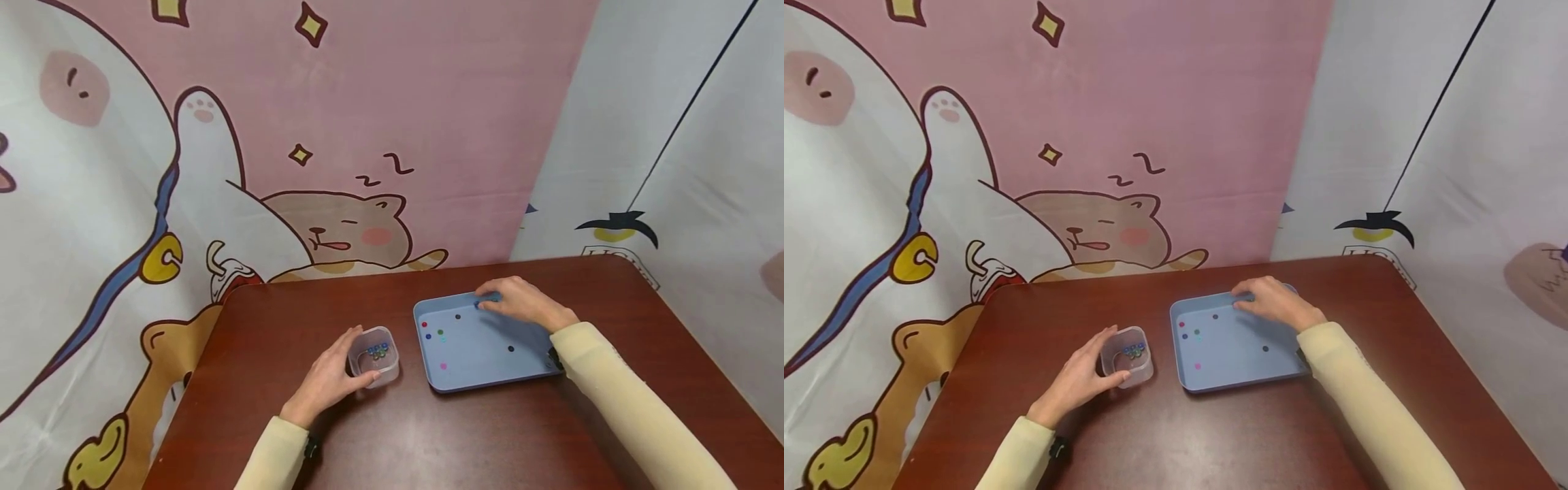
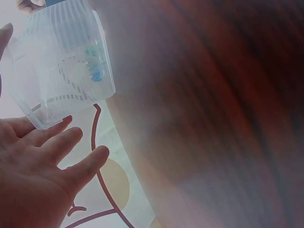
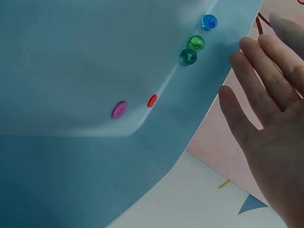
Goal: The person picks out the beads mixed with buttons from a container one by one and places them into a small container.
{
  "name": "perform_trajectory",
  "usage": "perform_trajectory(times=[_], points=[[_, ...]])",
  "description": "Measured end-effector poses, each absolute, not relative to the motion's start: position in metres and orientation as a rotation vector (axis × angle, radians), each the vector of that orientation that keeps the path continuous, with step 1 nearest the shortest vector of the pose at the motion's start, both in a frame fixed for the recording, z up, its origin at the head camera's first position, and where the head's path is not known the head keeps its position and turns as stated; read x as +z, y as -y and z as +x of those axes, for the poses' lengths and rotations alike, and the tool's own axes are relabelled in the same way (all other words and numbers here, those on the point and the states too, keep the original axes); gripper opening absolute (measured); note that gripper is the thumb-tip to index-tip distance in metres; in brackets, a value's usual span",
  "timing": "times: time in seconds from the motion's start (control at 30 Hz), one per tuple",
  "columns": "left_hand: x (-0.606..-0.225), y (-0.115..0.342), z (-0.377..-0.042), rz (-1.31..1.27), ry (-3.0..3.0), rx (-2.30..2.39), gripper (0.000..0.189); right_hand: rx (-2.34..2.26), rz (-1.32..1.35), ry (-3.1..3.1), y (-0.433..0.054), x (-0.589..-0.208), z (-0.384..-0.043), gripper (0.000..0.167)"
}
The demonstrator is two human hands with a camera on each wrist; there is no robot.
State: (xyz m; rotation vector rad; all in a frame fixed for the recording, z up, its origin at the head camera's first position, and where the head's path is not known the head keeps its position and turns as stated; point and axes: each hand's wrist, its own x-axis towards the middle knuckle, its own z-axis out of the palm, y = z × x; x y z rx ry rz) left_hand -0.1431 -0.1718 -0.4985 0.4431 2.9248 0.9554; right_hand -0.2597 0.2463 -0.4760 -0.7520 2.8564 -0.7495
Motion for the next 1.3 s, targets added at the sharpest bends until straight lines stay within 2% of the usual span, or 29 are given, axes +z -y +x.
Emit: perform_trajectory(times=[1.3], points=[[-0.498,0.171,-0.142,0.44,-2.928,0.947,0.102,-0.642,-0.84,-2.804,-0.243,-0.499,-0.263,0.031]])
